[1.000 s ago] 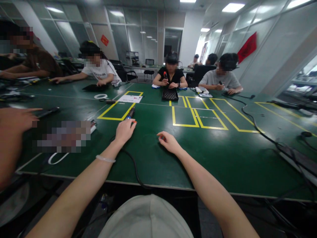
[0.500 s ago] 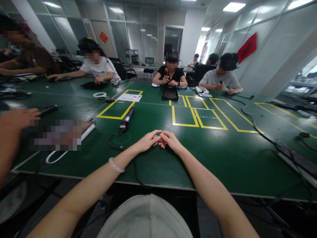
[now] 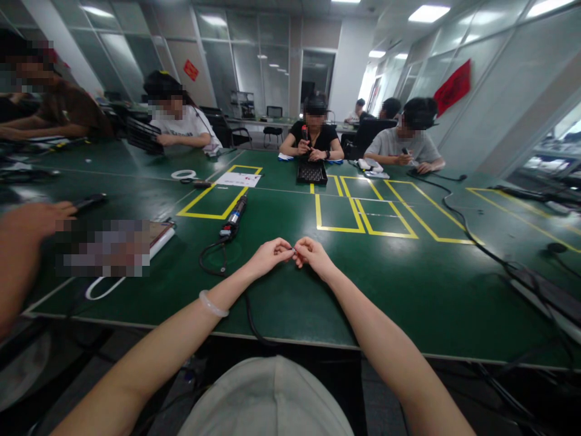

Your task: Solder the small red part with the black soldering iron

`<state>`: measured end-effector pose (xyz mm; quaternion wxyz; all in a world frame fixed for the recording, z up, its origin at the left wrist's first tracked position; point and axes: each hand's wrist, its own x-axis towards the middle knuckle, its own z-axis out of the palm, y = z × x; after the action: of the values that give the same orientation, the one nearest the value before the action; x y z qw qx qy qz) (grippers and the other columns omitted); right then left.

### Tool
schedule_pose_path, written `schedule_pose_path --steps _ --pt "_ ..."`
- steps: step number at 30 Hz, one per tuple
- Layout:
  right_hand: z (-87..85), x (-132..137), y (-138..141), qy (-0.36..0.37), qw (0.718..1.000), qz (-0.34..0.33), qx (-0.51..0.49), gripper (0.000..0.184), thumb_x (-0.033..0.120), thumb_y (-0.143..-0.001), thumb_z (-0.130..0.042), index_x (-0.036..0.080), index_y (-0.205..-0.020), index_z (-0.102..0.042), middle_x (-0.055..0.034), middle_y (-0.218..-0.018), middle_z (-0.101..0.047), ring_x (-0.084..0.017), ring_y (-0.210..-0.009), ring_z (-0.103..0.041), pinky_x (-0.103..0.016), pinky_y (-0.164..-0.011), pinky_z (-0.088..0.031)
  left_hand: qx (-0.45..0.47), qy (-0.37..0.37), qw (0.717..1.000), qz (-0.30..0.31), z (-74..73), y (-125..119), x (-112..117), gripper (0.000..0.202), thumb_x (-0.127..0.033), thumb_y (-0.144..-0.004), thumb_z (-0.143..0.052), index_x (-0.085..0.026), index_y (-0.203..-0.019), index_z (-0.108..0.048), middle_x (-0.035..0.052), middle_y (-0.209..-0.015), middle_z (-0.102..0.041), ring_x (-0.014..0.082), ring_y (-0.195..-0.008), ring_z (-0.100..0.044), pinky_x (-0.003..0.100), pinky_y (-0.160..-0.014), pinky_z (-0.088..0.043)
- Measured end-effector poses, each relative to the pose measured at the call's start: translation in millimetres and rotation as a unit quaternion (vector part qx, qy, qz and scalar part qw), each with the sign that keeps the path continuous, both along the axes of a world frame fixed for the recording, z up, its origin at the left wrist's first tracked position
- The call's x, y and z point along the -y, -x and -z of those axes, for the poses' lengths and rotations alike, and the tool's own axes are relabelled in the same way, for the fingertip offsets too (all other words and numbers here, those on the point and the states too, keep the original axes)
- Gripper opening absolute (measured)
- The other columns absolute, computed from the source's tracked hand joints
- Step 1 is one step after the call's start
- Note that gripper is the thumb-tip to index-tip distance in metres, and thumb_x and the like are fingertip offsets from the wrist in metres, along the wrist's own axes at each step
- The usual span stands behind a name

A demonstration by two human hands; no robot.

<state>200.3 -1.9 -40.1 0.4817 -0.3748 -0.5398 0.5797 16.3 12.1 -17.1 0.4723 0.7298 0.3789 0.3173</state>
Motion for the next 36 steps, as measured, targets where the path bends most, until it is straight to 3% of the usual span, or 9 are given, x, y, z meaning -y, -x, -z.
schedule_pose_path --steps 7,18,27,31,34,36 --pt "-0.8 0.8 1.7 -0.062 0.997 0.021 0.036 0.037 0.05 -0.077 -0.071 0.018 -0.084 -0.053 0.0046 -0.06 -0.062 -0.008 -0.047 -0.055 -0.02 -0.046 -0.045 -0.013 -0.024 1.0 0.009 -0.9 1.7 -0.8 0.035 -0.046 -0.08 -0.066 -0.016 -0.096 -0.06 0.0044 -0.088 -0.069 0.0177 -0.081 -0.065 0.03 -0.075 -0.049" --pt "-5.3 5.2 -2.3 0.018 1.0 -0.021 -0.003 0.038 0.046 -0.072 -0.076 0.018 -0.089 -0.056 0.0007 -0.074 -0.066 -0.01 -0.058 -0.061 -0.022 -0.052 -0.051 -0.052 -0.157 0.986 0.014 -13.6 7.1 5.8 0.02 -0.036 -0.085 -0.061 -0.019 -0.096 -0.06 0.0028 -0.093 -0.064 0.0173 -0.088 -0.062 0.032 -0.085 -0.049" --pt "-4.2 3.8 -3.3 -0.002 1.0 -0.008 0.01 0.036 0.037 -0.069 -0.078 0.017 -0.089 -0.056 0.0034 -0.067 -0.062 -0.01 -0.057 -0.06 -0.022 -0.051 -0.05 -0.083 -0.187 0.978 0.034 -12.0 10.7 2.6 0.02 -0.035 -0.088 -0.057 -0.02 -0.101 -0.06 0.0031 -0.095 -0.065 0.0166 -0.087 -0.062 0.03 -0.081 -0.049" --pt "-3.6 2.6 -3.6 -0.001 1.0 0.01 0.005 0.038 0.038 -0.068 -0.078 0.018 -0.091 -0.055 0.0039 -0.069 -0.062 -0.009 -0.055 -0.059 -0.021 -0.05 -0.049 -0.161 -0.251 0.954 -0.04 -13.0 23.7 -9.9 0.026 -0.035 -0.091 -0.05 -0.021 -0.112 -0.059 0.0057 -0.104 -0.066 0.0202 -0.097 -0.061 0.034 -0.09 -0.047" --pt "-2.7 2.2 -3.5 0.001 1.0 0.016 0.008 0.037 0.039 -0.069 -0.078 0.018 -0.089 -0.056 0.0041 -0.066 -0.061 -0.009 -0.054 -0.058 -0.021 -0.049 -0.048 -0.281 -0.312 0.892 -0.165 -20.0 43.2 -21.5 0.036 -0.036 -0.093 -0.046 -0.021 -0.124 -0.057 0.0101 -0.124 -0.06 0.0265 -0.116 -0.054 0.041 -0.102 -0.04" --pt "-2.0 2.3 -3.0 0.001 1.0 0.015 0.009 0.036 0.039 -0.069 -0.078 0.018 -0.088 -0.057 0.004 -0.065 -0.061 -0.009 -0.055 -0.059 -0.021 -0.049 -0.048 -0.357 -0.312 0.843 -0.255 -24.6 59.0 -28.9 0.045 -0.037 -0.092 -0.047 -0.019 -0.134 -0.051 0.0137 -0.138 -0.052 0.0307 -0.127 -0.046 0.044 -0.107 -0.035"
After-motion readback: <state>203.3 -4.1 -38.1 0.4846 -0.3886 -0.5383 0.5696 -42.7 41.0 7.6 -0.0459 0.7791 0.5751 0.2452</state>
